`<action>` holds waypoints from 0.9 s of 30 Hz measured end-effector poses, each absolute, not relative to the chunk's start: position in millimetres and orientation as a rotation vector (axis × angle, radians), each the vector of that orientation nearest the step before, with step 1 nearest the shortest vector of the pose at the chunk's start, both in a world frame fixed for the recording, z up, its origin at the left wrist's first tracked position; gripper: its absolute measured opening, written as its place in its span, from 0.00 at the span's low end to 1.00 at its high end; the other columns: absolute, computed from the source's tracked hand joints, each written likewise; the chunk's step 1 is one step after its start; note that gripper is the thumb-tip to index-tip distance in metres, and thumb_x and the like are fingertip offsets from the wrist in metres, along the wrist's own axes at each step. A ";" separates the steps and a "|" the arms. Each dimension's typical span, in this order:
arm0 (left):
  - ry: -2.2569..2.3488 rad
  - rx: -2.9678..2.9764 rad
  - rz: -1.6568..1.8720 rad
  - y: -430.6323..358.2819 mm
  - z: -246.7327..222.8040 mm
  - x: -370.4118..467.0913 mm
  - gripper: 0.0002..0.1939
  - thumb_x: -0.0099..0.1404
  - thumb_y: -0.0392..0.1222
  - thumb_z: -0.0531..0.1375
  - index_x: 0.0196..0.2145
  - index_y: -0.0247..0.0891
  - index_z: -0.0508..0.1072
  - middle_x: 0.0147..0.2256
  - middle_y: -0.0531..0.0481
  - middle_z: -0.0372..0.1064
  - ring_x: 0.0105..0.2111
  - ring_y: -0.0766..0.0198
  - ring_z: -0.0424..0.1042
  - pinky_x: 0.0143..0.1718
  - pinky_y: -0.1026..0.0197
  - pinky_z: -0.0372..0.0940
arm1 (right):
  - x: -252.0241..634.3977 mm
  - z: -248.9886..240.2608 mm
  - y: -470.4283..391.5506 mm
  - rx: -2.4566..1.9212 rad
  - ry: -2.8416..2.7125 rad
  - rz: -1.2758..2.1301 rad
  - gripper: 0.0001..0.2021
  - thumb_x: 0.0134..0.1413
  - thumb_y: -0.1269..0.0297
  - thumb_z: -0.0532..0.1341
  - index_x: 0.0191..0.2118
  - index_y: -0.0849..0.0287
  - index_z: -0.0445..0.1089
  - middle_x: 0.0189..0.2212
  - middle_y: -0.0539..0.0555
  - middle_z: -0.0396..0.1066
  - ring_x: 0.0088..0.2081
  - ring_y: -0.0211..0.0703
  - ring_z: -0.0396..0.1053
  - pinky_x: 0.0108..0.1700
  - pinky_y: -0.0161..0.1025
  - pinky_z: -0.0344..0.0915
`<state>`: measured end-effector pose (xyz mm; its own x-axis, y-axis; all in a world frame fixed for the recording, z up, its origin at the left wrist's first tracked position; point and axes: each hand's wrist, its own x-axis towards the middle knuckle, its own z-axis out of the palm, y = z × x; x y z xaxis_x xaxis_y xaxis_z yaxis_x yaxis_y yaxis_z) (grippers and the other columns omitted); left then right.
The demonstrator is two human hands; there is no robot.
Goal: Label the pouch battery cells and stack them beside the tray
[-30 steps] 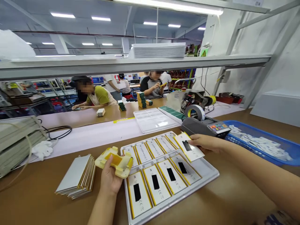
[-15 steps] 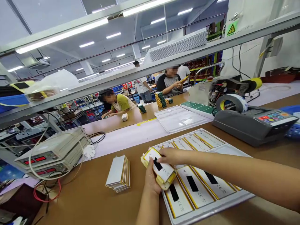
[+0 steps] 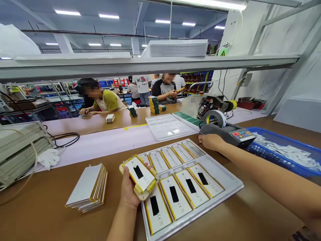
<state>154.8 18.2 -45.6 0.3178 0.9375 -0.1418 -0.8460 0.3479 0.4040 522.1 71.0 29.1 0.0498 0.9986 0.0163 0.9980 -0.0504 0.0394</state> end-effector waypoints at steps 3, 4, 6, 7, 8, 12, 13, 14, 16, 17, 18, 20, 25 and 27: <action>0.456 0.279 1.225 19.1 -44.8 151.4 0.27 0.55 0.54 0.53 0.49 0.35 0.63 0.38 0.37 0.70 0.37 0.51 0.70 0.40 0.44 0.62 | 527.3 9.0 81.0 2.459 2.212 0.029 0.11 0.50 0.61 0.50 0.33 0.60 0.66 0.30 0.59 0.69 0.35 0.49 0.66 0.34 0.40 0.56; 0.466 0.285 1.229 19.5 -44.9 150.3 0.28 0.55 0.55 0.53 0.48 0.35 0.63 0.38 0.37 0.70 0.37 0.51 0.70 0.40 0.43 0.62 | 527.9 -0.1 85.1 2.533 2.231 -0.009 0.13 0.51 0.58 0.49 0.32 0.60 0.66 0.30 0.58 0.69 0.33 0.47 0.66 0.33 0.39 0.56; 0.464 0.299 1.243 20.5 -45.4 148.4 0.27 0.54 0.56 0.54 0.46 0.35 0.65 0.38 0.36 0.70 0.37 0.50 0.70 0.40 0.43 0.62 | 530.1 -20.5 92.6 2.677 2.264 -0.121 0.17 0.52 0.55 0.47 0.31 0.61 0.65 0.28 0.57 0.69 0.31 0.44 0.66 0.31 0.37 0.58; 0.457 0.304 1.247 21.0 -45.7 147.5 0.27 0.53 0.56 0.54 0.45 0.36 0.66 0.38 0.37 0.70 0.37 0.50 0.70 0.40 0.43 0.62 | 532.0 -30.9 95.4 2.738 2.285 -0.190 0.17 0.51 0.54 0.47 0.30 0.62 0.65 0.27 0.57 0.69 0.30 0.43 0.66 0.30 0.36 0.58; 0.451 0.306 1.248 21.6 -46.0 146.6 0.26 0.53 0.57 0.54 0.45 0.36 0.67 0.38 0.37 0.70 0.36 0.50 0.70 0.40 0.44 0.62 | 534.4 -40.9 97.5 2.787 2.313 -0.261 0.16 0.50 0.54 0.49 0.31 0.62 0.65 0.28 0.56 0.69 0.30 0.42 0.66 0.30 0.36 0.59; 0.413 0.321 1.254 24.2 -47.1 143.2 0.26 0.53 0.57 0.54 0.45 0.37 0.67 0.37 0.38 0.70 0.35 0.50 0.71 0.40 0.45 0.63 | 544.5 -67.2 100.2 2.866 2.454 -0.548 0.11 0.44 0.63 0.55 0.35 0.61 0.66 0.34 0.54 0.70 0.35 0.41 0.66 0.36 0.34 0.61; 0.395 0.325 1.262 24.8 -47.4 142.6 0.27 0.53 0.58 0.54 0.45 0.37 0.67 0.38 0.38 0.70 0.35 0.50 0.71 0.40 0.46 0.63 | 546.3 -69.7 100.3 2.871 2.479 -0.616 0.11 0.42 0.65 0.56 0.35 0.60 0.66 0.34 0.53 0.70 0.36 0.41 0.66 0.37 0.34 0.61; 0.377 0.327 1.274 25.3 -47.7 142.3 0.27 0.53 0.58 0.54 0.45 0.37 0.67 0.38 0.38 0.70 0.36 0.50 0.70 0.40 0.46 0.63 | 547.6 -70.8 100.2 2.878 2.494 -0.677 0.10 0.41 0.67 0.56 0.34 0.61 0.66 0.34 0.53 0.71 0.36 0.41 0.66 0.38 0.34 0.61; 0.361 0.329 1.291 26.1 -48.3 142.1 0.28 0.53 0.58 0.54 0.45 0.37 0.67 0.38 0.39 0.70 0.37 0.50 0.70 0.41 0.47 0.63 | 548.4 -70.4 99.9 2.897 2.505 -0.774 0.10 0.40 0.68 0.56 0.33 0.61 0.67 0.32 0.54 0.71 0.35 0.41 0.67 0.38 0.35 0.61; 0.369 0.331 1.295 26.3 -48.5 142.4 0.28 0.52 0.58 0.54 0.45 0.37 0.67 0.38 0.38 0.70 0.37 0.50 0.70 0.42 0.47 0.63 | 547.9 -69.5 99.6 2.908 2.504 -0.811 0.10 0.39 0.69 0.55 0.33 0.62 0.67 0.32 0.54 0.71 0.35 0.41 0.67 0.38 0.36 0.62; 0.383 0.335 1.297 26.4 -48.7 142.8 0.28 0.52 0.58 0.54 0.45 0.37 0.67 0.38 0.38 0.70 0.38 0.50 0.70 0.42 0.47 0.62 | 547.0 -68.6 99.1 2.918 2.502 -0.841 0.10 0.39 0.69 0.55 0.32 0.62 0.67 0.31 0.54 0.71 0.34 0.40 0.67 0.38 0.36 0.62; 0.425 0.344 1.296 26.3 -48.8 143.7 0.28 0.52 0.59 0.54 0.45 0.36 0.68 0.38 0.37 0.70 0.38 0.49 0.69 0.42 0.46 0.62 | 543.8 -67.3 97.8 2.932 2.501 -0.888 0.10 0.39 0.70 0.55 0.32 0.62 0.67 0.30 0.53 0.71 0.32 0.40 0.66 0.36 0.36 0.62; 0.529 0.359 1.285 25.8 -46.7 144.8 0.30 0.50 0.60 0.54 0.44 0.35 0.68 0.38 0.35 0.70 0.38 0.47 0.69 0.40 0.44 0.62 | 533.8 -70.3 94.0 2.978 2.471 -0.948 0.09 0.39 0.70 0.53 0.31 0.60 0.66 0.28 0.51 0.70 0.31 0.38 0.66 0.34 0.34 0.62; 0.560 0.348 1.303 25.6 -45.2 144.1 0.30 0.50 0.61 0.55 0.45 0.36 0.68 0.38 0.35 0.69 0.39 0.46 0.69 0.39 0.43 0.62 | 531.6 -72.9 93.2 3.012 2.448 -0.937 0.08 0.39 0.70 0.53 0.31 0.60 0.66 0.28 0.51 0.70 0.31 0.38 0.66 0.33 0.34 0.61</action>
<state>144.1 25.6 -45.2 0.1609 0.9681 -0.1919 -0.8054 0.2412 0.5414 531.6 93.2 -72.9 0.2850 0.9438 0.1672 0.5908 -0.0356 -0.8060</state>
